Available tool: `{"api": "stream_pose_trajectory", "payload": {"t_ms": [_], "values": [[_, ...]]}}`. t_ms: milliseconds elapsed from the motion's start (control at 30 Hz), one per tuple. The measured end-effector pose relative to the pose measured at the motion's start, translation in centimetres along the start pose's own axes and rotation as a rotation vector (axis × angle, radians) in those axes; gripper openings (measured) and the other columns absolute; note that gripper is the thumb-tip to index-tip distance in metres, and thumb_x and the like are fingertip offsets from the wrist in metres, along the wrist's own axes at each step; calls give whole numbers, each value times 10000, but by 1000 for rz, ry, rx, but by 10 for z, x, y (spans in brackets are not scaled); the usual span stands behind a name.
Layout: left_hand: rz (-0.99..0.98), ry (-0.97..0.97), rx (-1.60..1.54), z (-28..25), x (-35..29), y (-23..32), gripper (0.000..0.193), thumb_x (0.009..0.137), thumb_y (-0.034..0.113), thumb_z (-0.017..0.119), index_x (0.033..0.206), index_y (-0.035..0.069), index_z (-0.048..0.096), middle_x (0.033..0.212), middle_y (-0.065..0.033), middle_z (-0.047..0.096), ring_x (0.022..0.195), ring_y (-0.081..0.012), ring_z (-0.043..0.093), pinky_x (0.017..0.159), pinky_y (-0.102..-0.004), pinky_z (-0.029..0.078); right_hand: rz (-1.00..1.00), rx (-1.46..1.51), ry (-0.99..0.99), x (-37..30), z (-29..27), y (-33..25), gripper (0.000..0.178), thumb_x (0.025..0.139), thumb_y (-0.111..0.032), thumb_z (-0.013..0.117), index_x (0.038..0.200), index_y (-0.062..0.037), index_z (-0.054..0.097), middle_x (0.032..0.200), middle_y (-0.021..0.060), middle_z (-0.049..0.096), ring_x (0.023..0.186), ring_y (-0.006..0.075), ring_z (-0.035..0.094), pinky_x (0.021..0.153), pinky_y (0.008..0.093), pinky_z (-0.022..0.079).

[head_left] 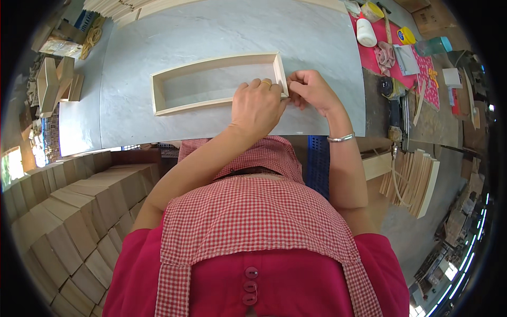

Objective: The person assembles small wooden boxes by applying glue to the edges of a rectangular frame and attaching a wooden base. They use a pneumatic nail gun to secure the base to the frame and then place the finished box on a stack of completed units.

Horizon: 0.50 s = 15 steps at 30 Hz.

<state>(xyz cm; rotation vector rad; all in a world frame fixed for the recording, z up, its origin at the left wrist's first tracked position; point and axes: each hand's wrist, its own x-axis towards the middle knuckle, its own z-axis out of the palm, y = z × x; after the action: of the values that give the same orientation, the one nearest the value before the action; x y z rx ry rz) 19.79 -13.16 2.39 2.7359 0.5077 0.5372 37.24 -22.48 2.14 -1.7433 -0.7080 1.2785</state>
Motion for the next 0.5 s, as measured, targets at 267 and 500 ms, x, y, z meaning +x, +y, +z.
{"api": "stream_pose_trajectory", "payload": {"t_ms": [267, 500], "values": [[10, 52, 15, 2, 2, 1, 240, 792, 294, 783, 761, 81, 675, 762, -52, 636, 740, -238, 640, 645, -388, 473, -298, -676, 139, 13, 4, -10, 156, 794, -112, 688, 836, 38, 683, 715, 153, 705, 653, 223, 676, 632, 389, 531], [-19, -14, -18, 0, 2, -3, 238, 810, 224, 778, 984, 85, 693, 984, -86, 653, 848, -245, 653, 695, -399, 508, -335, -13, 322, -13, 18, 13, 180, 965, -149, 670, 925, 21, 627, 789, 31, 669, 674, 82, 597, 582, 269, 492]]}}
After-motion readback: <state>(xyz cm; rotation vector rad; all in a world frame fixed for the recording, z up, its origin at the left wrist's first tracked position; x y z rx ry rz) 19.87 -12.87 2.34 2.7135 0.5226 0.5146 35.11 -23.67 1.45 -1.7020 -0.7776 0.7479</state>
